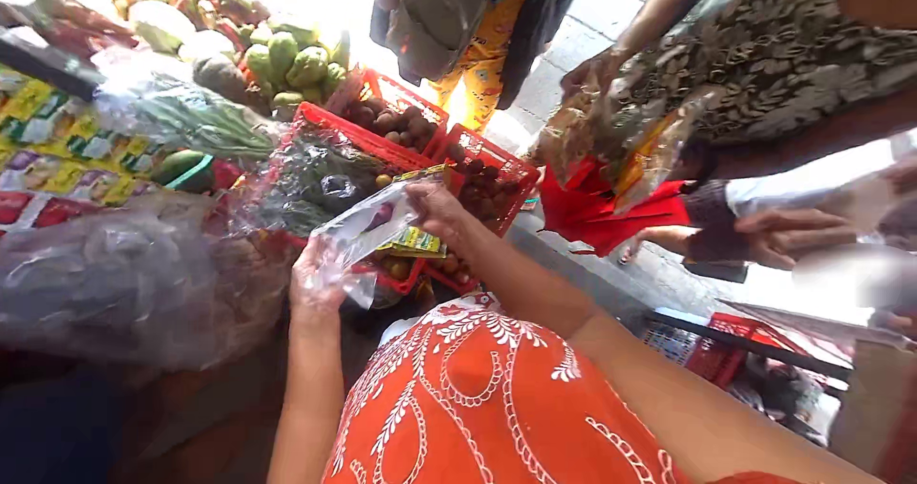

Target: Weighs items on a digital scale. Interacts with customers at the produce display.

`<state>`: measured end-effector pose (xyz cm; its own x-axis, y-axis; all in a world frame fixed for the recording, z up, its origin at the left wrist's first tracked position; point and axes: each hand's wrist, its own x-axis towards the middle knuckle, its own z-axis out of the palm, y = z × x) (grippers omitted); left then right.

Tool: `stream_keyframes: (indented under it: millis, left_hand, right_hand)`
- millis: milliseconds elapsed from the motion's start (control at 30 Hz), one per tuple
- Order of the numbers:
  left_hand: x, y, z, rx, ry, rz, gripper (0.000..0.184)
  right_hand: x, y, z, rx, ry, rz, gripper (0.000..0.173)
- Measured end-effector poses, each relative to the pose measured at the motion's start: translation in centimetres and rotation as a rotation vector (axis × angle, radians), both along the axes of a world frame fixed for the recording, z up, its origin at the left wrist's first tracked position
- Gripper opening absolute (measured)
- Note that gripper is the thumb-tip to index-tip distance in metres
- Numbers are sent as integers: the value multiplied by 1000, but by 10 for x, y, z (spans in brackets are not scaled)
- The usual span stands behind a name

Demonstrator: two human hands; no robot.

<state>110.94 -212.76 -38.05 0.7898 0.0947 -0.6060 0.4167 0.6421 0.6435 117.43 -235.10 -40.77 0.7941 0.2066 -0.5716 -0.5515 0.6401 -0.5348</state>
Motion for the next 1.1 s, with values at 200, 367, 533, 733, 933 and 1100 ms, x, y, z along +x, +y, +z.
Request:
stream_keyframes:
  millis: [200,367,533,733,933,1100]
  left_hand:
    - [-1,11,3,142,-31,-285,45]
    - [3,10,-3,20,-113,-321,48]
    - [25,7,-14,8,-265,-401,50]
    - [106,-15,21,-63,-371,-242,48]
    - [146,-18,32,-58,-390,-121,43]
    - [113,-26,-13,99,-291,-206,43]
  right_hand:
    - [7,-30,18,-342,-92,411,20]
    - [1,-43,6,-430,-50,384,23]
    - [15,-50,7,-472,-129,254,20]
    - [59,-31,27,-395,-233,94,19]
    - [101,-28,54,-411,-306,48,15]
    - [113,-31,30,-609,-213,124,22]
